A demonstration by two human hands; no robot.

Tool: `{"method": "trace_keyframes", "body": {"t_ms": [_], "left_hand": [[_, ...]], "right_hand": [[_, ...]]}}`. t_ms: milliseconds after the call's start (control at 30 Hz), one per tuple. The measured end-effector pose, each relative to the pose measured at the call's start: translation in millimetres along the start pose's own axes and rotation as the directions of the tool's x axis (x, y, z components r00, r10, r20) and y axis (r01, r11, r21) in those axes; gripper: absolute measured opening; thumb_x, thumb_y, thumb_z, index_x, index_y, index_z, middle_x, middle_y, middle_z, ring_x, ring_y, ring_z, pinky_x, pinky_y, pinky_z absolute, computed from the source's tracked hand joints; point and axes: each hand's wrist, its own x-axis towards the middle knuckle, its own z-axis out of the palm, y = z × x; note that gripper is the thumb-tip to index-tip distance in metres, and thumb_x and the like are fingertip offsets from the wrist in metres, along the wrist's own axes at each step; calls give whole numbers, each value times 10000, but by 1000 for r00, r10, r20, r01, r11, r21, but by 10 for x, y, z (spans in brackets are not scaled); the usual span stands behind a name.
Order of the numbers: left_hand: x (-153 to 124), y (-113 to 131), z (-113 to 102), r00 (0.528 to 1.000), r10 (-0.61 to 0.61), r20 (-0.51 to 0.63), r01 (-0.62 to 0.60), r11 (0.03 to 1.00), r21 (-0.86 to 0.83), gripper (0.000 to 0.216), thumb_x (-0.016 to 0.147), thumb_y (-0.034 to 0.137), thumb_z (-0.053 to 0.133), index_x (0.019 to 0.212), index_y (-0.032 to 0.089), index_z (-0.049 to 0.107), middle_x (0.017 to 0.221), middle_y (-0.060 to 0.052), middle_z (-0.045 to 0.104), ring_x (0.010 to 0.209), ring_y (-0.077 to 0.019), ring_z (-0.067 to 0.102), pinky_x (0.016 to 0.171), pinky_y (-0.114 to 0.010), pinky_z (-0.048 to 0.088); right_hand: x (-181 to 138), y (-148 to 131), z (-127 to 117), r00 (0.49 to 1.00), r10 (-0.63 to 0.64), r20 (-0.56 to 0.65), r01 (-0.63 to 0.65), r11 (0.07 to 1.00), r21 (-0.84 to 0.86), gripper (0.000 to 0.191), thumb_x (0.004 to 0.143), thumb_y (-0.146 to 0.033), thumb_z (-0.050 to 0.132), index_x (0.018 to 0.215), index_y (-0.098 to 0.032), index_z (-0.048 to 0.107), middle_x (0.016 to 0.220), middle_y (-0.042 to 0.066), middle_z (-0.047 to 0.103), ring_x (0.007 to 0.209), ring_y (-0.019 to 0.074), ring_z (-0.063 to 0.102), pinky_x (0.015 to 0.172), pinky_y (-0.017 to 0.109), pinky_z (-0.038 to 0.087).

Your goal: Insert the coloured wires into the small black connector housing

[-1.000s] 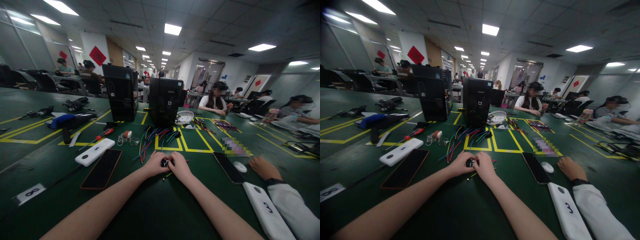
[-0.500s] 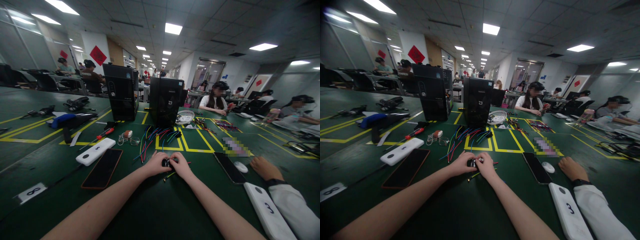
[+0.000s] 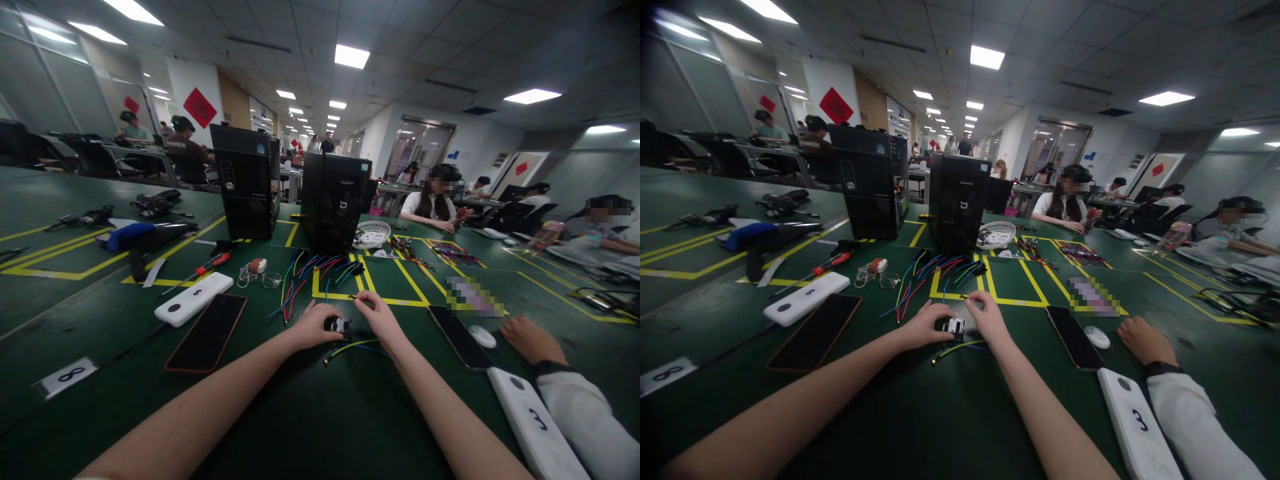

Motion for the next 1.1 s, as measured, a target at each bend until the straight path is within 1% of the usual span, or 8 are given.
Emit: {"method": "trace_keyframes", "body": {"t_ms": [100,200,333,533,667,833,933,1100], "left_hand": [[-8,-6,17,998,-19,-52,19,1000,14,386,700,410,697,1032,238,603,1120,-54,614,1116,-260,499,1072,-510,180],[-10,-10,28,996,-27,-86,29,999,20,400,707,411,688,1052,231,598,1118,-59,614,1104,-260,509,1070,-509,188],[-10,-6,18,994,-45,-98,43,999,-19,530,709,372,691,1189,223,524,1183,-72,585,1139,-261,492,1078,-509,174],[-14,-4,6,992,-60,-113,51,995,-83,626,700,328,704,1265,233,451,1174,-69,589,1130,-257,500,1077,-511,184],[-17,-12,13,991,-66,-119,56,995,-87,610,707,314,698,1261,229,458,1172,-69,589,1125,-261,502,1076,-511,195],[-5,-41,25,990,-22,-137,13,998,-65,495,728,324,678,1186,220,523,1156,-63,584,1110,-257,502,1055,-473,253],[4,-61,28,987,32,-156,-40,998,-46,398,725,325,682,1089,198,585,1099,-71,566,1044,-237,511,955,-386,375],[-8,-33,15,990,1,-139,7,998,56,388,731,430,664,1049,216,611,956,-57,550,931,-236,519,831,-352,421]], "right_hand": [[-46,-178,-165,964,-155,218,185,975,-122,100,795,-248,514,812,-178,583,828,23,582,801,150,539,725,273,427],[-165,-293,-202,848,-157,507,305,926,-222,84,789,-177,526,778,-187,608,738,1,583,697,131,531,654,243,416],[-316,-345,-141,776,-135,616,448,806,-388,126,739,-121,570,808,-202,636,816,27,628,775,161,566,708,268,425],[-402,-312,-28,801,-60,595,493,631,-599,237,688,-77,581,883,-186,659,906,99,645,860,245,591,740,329,452],[-434,-285,111,820,-5,572,463,592,-659,313,708,6,479,910,-145,663,895,142,652,834,254,604,737,342,456],[-500,-389,153,798,50,601,440,634,-636,348,697,-15,498,1020,-79,614,987,179,625,941,275,569,821,358,436],[-478,-502,53,784,-29,620,435,737,-517,268,762,-71,468,996,-118,591,1050,133,584,979,214,542,861,301,415],[-338,-533,-118,901,-83,426,300,828,-474,241,890,-147,310,999,-146,525,993,92,565,865,153,549,782,256,417]]}}
